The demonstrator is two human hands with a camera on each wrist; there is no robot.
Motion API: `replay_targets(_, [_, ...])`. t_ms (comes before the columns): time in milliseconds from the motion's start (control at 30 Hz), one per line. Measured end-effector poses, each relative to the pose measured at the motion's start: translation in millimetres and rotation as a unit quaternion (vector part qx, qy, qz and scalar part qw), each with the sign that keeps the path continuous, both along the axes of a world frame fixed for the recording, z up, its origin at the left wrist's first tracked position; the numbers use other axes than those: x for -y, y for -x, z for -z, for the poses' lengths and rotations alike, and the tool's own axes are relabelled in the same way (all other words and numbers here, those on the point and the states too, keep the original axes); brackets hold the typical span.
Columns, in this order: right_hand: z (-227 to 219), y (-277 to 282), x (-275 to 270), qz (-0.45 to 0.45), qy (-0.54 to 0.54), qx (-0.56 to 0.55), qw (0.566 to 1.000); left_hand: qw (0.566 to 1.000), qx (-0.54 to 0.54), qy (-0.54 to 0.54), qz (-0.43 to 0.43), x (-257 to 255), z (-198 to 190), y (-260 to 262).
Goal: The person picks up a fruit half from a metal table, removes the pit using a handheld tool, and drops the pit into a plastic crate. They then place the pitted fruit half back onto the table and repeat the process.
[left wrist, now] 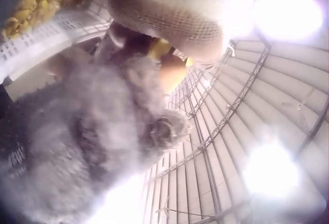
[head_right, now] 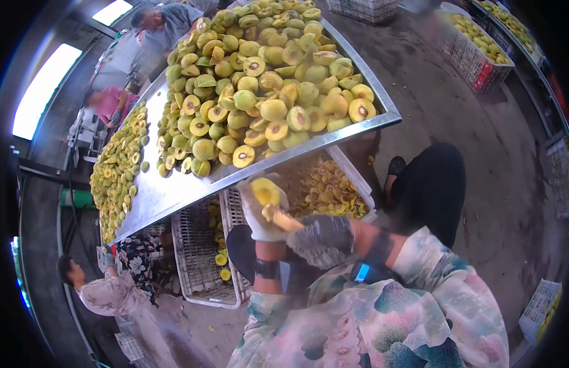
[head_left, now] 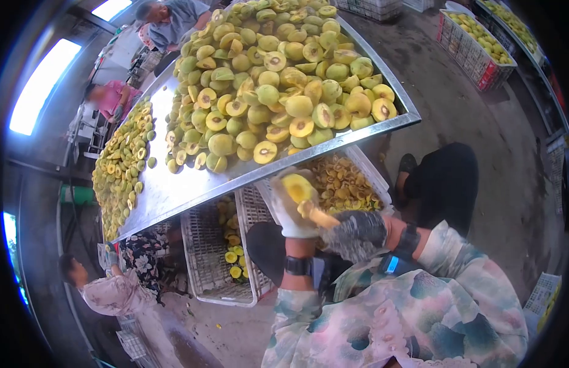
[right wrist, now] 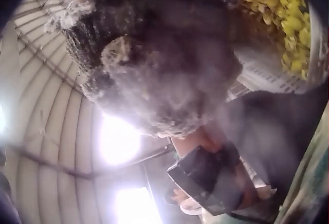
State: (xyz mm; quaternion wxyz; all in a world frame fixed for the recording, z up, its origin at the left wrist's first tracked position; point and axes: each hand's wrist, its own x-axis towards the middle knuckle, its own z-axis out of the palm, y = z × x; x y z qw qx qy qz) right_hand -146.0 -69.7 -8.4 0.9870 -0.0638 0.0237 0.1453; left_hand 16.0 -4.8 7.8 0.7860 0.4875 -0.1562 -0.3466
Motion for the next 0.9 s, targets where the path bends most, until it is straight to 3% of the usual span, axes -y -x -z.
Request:
replay_targets(33, [-1, -5, -4, 0.030, 0.016, -0.029, 0.999, 0.918, 0.334, -0.181, -0.118, -7, 10, -12])
replay_targets(67, [-2, -10, -6, 0.061, 0.034, -0.057, 0.996, 0.684, 0.611, -0.335, -0.216, -16, 18, -24])
replay_targets(100, [-4, -17, 2, 0.040, 0.344, -0.158, 0.925, 0.861, 0.363, -0.241, -0.263, -24, 8, -37])
replay_targets(133, [12, -27, 19, -0.014, 0.571, -0.136, 0.809, 0.950, 0.080, -0.121, -0.278, -33, -6, -52])
replay_targets(167, [44, -36, 35, -0.066, 0.759, -0.110, 0.638, 0.943, 0.104, -0.153, -0.278, -44, -18, -68])
replay_targets(200, [83, -28, 40, -0.023, 0.801, -0.074, 0.593, 0.933, 0.126, -0.184, -0.282, -56, -27, -84])
replay_targets(233, [109, -22, 40, 0.019, 0.837, -0.036, 0.545, 0.788, 0.353, -0.385, -0.325, -66, -26, -104])
replay_targets(267, [98, -22, 38, 0.021, 0.839, -0.031, 0.543, 0.552, 0.535, -0.545, -0.335, -73, -23, -119])
replay_targets(300, [72, -19, 36, -0.015, 0.759, -0.106, 0.643, 0.500, 0.556, -0.603, -0.278, -69, -38, -120])
replay_targets(333, [45, -15, 33, -0.051, 0.660, -0.181, 0.728, 0.476, 0.590, -0.594, -0.268, -57, -42, -119])
replay_targets(367, [24, -15, 28, -0.073, 0.603, -0.214, 0.765, 0.500, 0.579, -0.615, -0.191, -42, -45, -122])
replay_targets(400, [31, -14, 22, -0.073, 0.604, -0.214, 0.764, 0.521, 0.564, -0.631, -0.112, -26, -47, -124])
replay_targets(467, [50, -17, 13, -0.075, 0.733, -0.117, 0.666, 0.528, 0.576, -0.623, -0.043, 9, -37, -123])
replay_targets(533, [38, -12, 17, -0.076, 0.741, -0.129, 0.654, 0.504, 0.537, -0.673, 0.068, 42, -34, -123])
replay_targets(567, [44, -6, 19, -0.054, 0.734, -0.141, 0.662, 0.566, 0.501, -0.652, 0.058, 50, -23, -128])
replay_targets(600, [52, -1, 22, -0.032, 0.726, -0.152, 0.670, 0.570, 0.505, -0.646, 0.061, 55, -14, -132])
replay_targets(633, [58, 0, 27, -0.069, 0.672, -0.185, 0.714, 0.624, 0.501, -0.598, 0.037, 56, -5, -136])
replay_targets(700, [58, 1, 31, -0.034, 0.696, -0.169, 0.697, 0.728, 0.488, -0.480, -0.027, 51, 9, -144])
replay_targets(733, [55, -1, 31, 0.001, 0.716, -0.149, 0.682, 0.728, 0.489, -0.480, -0.030, 48, 13, -147])
replay_targets(767, [51, -4, 30, 0.001, 0.716, -0.146, 0.683, 0.777, 0.477, -0.405, -0.067, 45, 19, -150])
replay_targets(800, [39, -10, 28, 0.024, 0.686, -0.153, 0.711, 0.819, 0.459, -0.329, -0.103, 40, 22, -148])
replay_targets(867, [13, -21, 23, 0.046, 0.655, -0.156, 0.738, 0.933, 0.306, -0.117, -0.149, 39, 8, -126])
replay_targets(900, [-2, -26, 22, 0.047, 0.665, -0.170, 0.725, 0.946, 0.272, -0.116, -0.134, 34, -10, -112])
